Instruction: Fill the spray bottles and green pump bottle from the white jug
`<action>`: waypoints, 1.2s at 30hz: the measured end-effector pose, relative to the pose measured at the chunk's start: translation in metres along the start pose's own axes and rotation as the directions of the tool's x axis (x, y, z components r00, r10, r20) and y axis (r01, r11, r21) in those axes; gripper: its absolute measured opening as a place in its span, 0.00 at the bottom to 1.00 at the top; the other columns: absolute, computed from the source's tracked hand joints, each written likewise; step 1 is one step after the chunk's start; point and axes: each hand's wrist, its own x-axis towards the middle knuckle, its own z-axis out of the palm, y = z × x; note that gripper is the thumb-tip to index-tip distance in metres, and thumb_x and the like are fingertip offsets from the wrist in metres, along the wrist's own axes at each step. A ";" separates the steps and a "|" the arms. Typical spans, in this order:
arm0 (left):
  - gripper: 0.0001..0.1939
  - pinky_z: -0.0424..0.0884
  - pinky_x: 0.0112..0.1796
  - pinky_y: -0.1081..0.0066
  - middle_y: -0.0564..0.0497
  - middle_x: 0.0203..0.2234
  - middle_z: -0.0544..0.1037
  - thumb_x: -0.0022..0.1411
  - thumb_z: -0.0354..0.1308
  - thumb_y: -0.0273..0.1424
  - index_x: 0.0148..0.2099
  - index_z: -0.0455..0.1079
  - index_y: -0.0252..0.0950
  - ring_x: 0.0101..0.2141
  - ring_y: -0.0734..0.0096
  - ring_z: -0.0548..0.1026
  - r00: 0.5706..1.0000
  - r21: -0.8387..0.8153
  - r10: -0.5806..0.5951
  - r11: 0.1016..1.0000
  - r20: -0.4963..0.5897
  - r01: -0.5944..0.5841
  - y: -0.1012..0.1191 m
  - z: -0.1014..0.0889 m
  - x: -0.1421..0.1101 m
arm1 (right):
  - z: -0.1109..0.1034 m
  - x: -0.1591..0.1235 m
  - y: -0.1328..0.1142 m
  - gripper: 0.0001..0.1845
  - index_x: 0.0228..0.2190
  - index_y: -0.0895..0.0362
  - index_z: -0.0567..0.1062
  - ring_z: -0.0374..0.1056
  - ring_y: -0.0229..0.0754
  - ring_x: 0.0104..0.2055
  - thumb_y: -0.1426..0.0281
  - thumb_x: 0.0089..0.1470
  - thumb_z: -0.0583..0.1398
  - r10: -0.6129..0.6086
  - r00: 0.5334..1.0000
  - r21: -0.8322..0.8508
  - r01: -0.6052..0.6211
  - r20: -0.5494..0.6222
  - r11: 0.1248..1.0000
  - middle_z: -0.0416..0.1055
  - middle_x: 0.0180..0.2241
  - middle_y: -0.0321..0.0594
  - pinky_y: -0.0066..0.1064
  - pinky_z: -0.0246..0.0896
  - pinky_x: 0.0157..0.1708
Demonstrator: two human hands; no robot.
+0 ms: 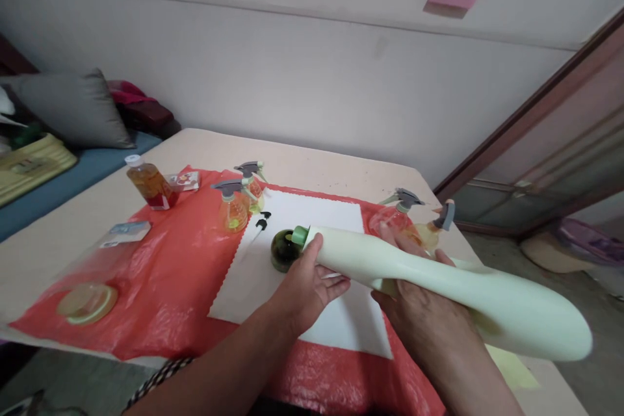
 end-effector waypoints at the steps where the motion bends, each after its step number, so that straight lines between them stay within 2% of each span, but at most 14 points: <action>1: 0.32 0.71 0.51 0.60 0.40 0.46 0.73 0.59 0.59 0.50 0.58 0.65 0.35 0.43 0.58 0.77 1.000 -0.017 -0.007 1.000 0.002 0.007 0.000 0.000 0.001 | 0.001 0.000 0.001 0.41 0.69 0.48 0.39 0.57 0.63 0.64 0.70 0.60 0.52 -0.020 1.000 -0.032 0.020 -0.004 0.999 0.55 0.67 0.47 0.66 0.46 0.60; 5: 0.28 0.72 0.51 0.61 0.41 0.45 0.74 0.60 0.59 0.47 0.57 0.66 0.34 0.44 0.60 0.77 1.000 -0.066 0.000 0.998 0.009 0.000 0.002 0.000 0.003 | 0.004 0.004 0.003 0.42 0.69 0.53 0.39 0.58 0.64 0.63 0.68 0.60 0.53 -0.085 0.996 -0.122 0.084 -0.004 0.989 0.54 0.67 0.52 0.64 0.51 0.58; 9: 0.28 0.72 0.51 0.60 0.40 0.45 0.75 0.61 0.58 0.46 0.57 0.66 0.34 0.45 0.59 0.77 1.000 -0.077 0.010 0.997 0.007 -0.009 0.003 -0.001 0.005 | 0.005 0.005 0.002 0.41 0.69 0.53 0.40 0.58 0.62 0.63 0.67 0.60 0.53 -0.056 0.998 -0.112 0.056 0.010 0.992 0.56 0.66 0.53 0.64 0.48 0.60; 13: 0.29 0.73 0.49 0.60 0.40 0.44 0.75 0.61 0.59 0.47 0.57 0.65 0.34 0.44 0.59 0.77 1.000 -0.073 0.010 0.997 -0.022 -0.012 0.002 -0.004 0.010 | 0.006 0.005 -0.001 0.39 0.68 0.52 0.45 0.57 0.63 0.64 0.66 0.61 0.53 -0.055 0.998 -0.068 0.057 0.034 0.996 0.56 0.65 0.52 0.65 0.44 0.62; 18: 0.30 0.74 0.48 0.59 0.38 0.44 0.75 0.60 0.59 0.47 0.57 0.64 0.33 0.45 0.56 0.77 0.999 -0.054 -0.005 0.999 -0.046 0.002 0.002 -0.008 0.015 | 0.007 0.004 -0.004 0.37 0.67 0.55 0.50 0.59 0.66 0.62 0.68 0.60 0.54 -0.064 0.998 -0.090 0.064 0.002 0.994 0.58 0.64 0.54 0.66 0.46 0.61; 20: 0.30 0.74 0.48 0.60 0.38 0.43 0.75 0.60 0.59 0.48 0.57 0.64 0.33 0.45 0.55 0.77 0.999 -0.045 -0.008 0.999 -0.042 0.006 0.003 -0.008 0.015 | 0.008 0.003 -0.005 0.36 0.67 0.55 0.51 0.59 0.67 0.63 0.68 0.60 0.54 -0.085 0.996 -0.114 0.087 0.023 0.990 0.57 0.65 0.54 0.68 0.46 0.60; 24: 0.31 0.74 0.48 0.59 0.38 0.44 0.76 0.60 0.58 0.48 0.58 0.63 0.32 0.45 0.56 0.78 0.999 -0.045 -0.014 0.999 -0.031 0.013 0.004 -0.007 0.013 | 0.007 0.003 -0.005 0.37 0.68 0.55 0.49 0.58 0.65 0.63 0.68 0.60 0.53 -0.079 0.996 -0.134 0.086 0.051 0.987 0.57 0.65 0.53 0.67 0.44 0.62; 30: 0.30 0.73 0.49 0.60 0.38 0.43 0.76 0.62 0.56 0.47 0.58 0.62 0.32 0.42 0.58 0.78 0.999 -0.059 -0.038 0.998 -0.025 0.036 0.005 -0.007 0.012 | 0.001 0.007 -0.009 0.35 0.66 0.62 0.52 0.61 0.62 0.62 0.69 0.60 0.55 -0.119 0.993 -0.276 0.118 0.013 0.954 0.61 0.62 0.58 0.62 0.53 0.60; 36: 0.32 0.73 0.49 0.60 0.36 0.46 0.75 0.61 0.56 0.48 0.60 0.60 0.32 0.44 0.55 0.78 0.998 -0.062 -0.051 0.997 -0.029 0.049 0.005 -0.007 0.012 | -0.004 0.012 -0.017 0.33 0.65 0.63 0.55 0.63 0.60 0.60 0.70 0.60 0.53 -0.082 0.997 -0.278 0.076 -0.010 0.958 0.63 0.61 0.57 0.60 0.55 0.59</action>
